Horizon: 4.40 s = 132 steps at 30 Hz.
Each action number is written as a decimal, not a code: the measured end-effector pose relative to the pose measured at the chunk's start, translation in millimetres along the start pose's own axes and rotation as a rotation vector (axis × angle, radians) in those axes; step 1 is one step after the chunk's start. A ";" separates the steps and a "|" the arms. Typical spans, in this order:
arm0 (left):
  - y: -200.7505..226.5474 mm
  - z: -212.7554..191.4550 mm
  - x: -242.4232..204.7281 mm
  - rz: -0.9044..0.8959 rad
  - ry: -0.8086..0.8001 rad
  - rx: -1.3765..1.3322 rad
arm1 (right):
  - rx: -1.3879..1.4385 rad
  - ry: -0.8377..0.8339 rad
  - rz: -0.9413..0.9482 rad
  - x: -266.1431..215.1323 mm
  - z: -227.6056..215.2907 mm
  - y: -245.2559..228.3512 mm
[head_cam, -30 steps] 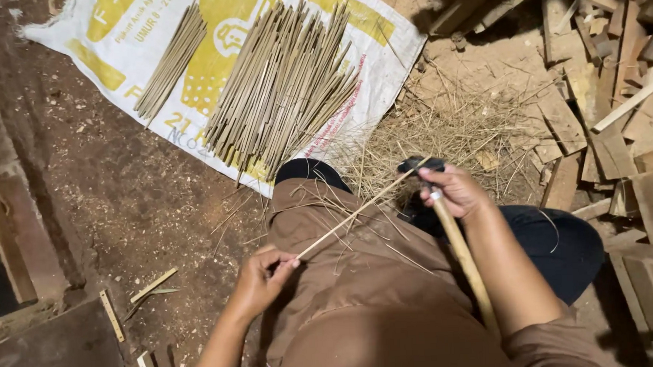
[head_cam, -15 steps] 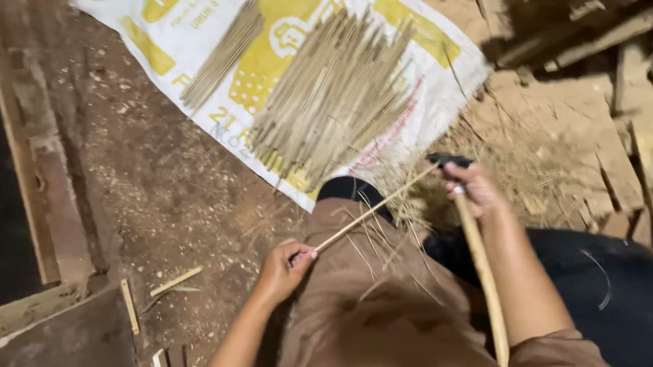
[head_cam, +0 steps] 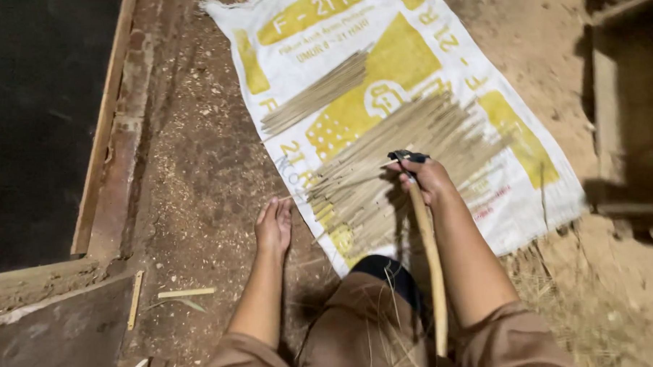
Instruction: Stripping thin wooden sticks using a small knife while sitting on the floor
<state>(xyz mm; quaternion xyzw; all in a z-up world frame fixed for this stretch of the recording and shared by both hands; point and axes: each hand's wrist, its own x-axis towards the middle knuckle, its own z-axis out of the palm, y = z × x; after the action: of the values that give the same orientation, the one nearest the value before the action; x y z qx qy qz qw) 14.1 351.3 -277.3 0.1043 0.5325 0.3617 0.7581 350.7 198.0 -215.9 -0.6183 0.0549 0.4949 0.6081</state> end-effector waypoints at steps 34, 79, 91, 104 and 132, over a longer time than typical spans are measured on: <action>-25.9 137.5 153.9 0.367 0.312 -0.268 | 0.342 0.006 -0.104 31.6 -121.4 -11.2; -71.8 4.1 -386.6 0.488 -1.331 1.430 | 0.447 0.199 -0.328 -428.1 -219.3 163.5; -117.5 7.9 -411.2 0.961 -1.305 1.436 | 0.433 0.042 -0.193 -449.5 -160.5 154.8; -93.6 -8.3 -424.0 0.656 -1.279 1.379 | 0.492 0.219 -0.335 -488.4 -229.7 124.9; -76.2 -24.0 -424.5 0.462 -1.411 1.475 | 0.628 0.197 -0.367 -529.1 -345.3 75.1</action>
<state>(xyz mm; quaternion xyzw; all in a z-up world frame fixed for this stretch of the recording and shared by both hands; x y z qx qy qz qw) -46.4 11.3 -17.9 0.8276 0.0249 -0.0600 0.5575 222.0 -382.0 11.6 -0.4461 0.1508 0.2749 0.8383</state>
